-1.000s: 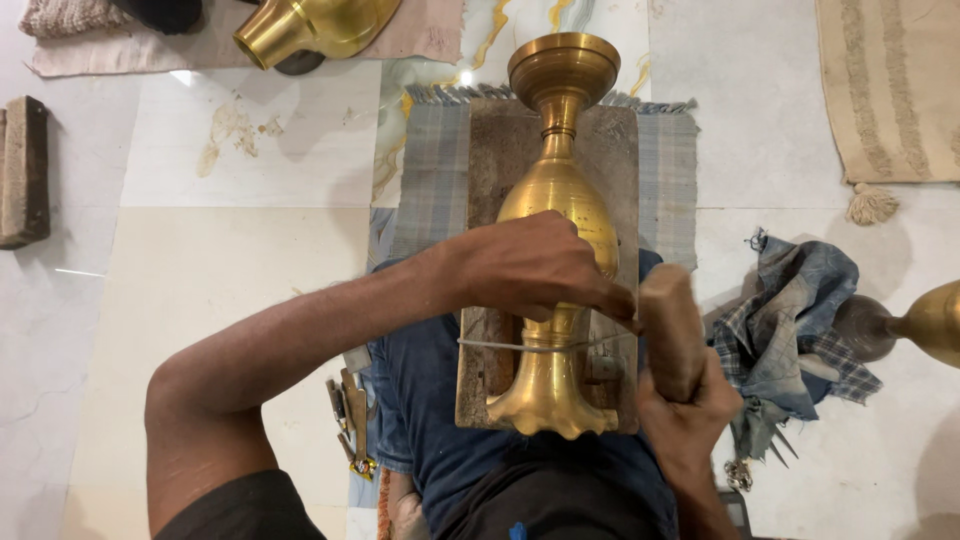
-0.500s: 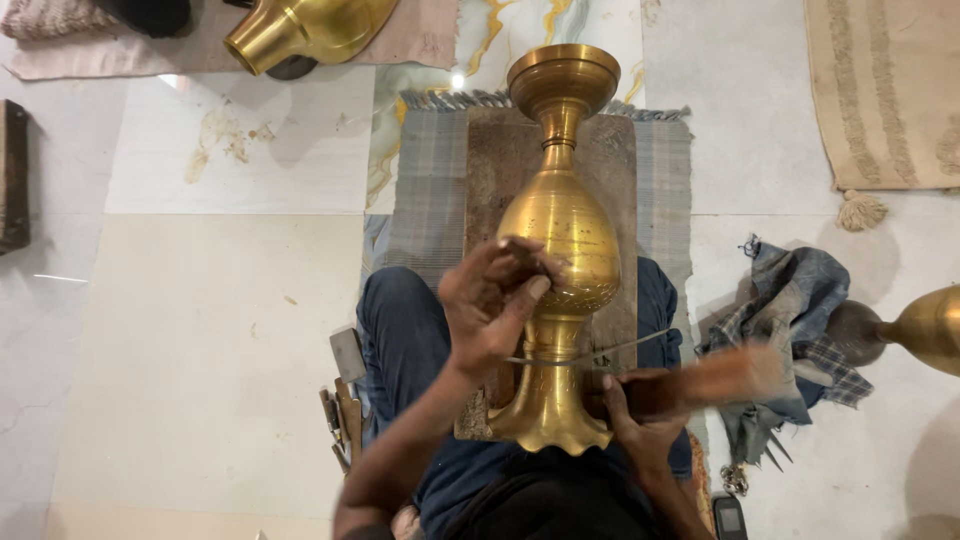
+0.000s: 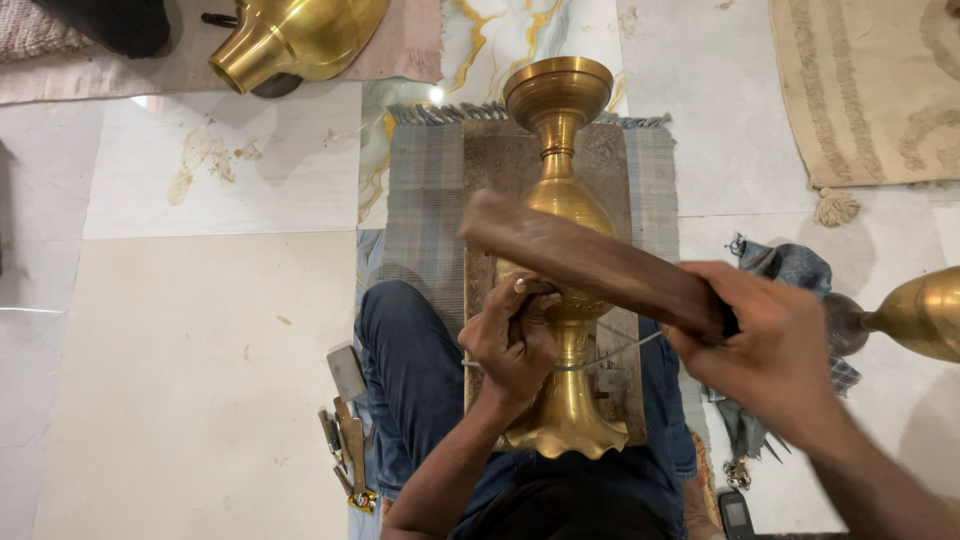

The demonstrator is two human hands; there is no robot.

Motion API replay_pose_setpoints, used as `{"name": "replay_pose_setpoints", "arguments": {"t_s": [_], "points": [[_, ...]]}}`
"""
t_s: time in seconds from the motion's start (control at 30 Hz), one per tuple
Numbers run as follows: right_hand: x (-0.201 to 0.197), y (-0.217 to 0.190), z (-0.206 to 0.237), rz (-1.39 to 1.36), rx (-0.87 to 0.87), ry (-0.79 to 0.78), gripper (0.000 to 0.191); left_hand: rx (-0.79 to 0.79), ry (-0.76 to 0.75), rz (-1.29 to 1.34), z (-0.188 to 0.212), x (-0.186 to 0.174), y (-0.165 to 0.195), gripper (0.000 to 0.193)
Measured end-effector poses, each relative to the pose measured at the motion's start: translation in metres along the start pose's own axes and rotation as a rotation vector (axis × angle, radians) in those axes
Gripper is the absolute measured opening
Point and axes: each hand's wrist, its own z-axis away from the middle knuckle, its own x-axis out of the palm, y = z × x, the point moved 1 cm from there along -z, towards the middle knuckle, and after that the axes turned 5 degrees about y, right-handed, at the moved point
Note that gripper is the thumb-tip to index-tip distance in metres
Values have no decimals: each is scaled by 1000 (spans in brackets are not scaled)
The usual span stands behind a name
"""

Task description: The person sits on the floor with a brass vessel resting on a wooden board and uses a small punch held against the vessel with one hand while striking it with a wooden mallet in the other hand, repeatedly repositioning the punch to work the vessel's surface.

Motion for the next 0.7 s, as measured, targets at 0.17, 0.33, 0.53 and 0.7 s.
{"name": "replay_pose_setpoints", "arguments": {"t_s": [0.17,0.33,0.53,0.7], "points": [[-35,-38,-44,271,-93,-249,51,-36,6,-21,12,-4,-10,48],[-52,-73,-74,879,-99,-697,29,-28,-8,-154,17,-4,-17,19],[-42,-85,-81,900,-152,-697,30,4,-111,-75,10,-9,-13,27],[-34,-59,-70,525,-156,-473,33,66,-195,-146,0,-9,-15,29]]}}
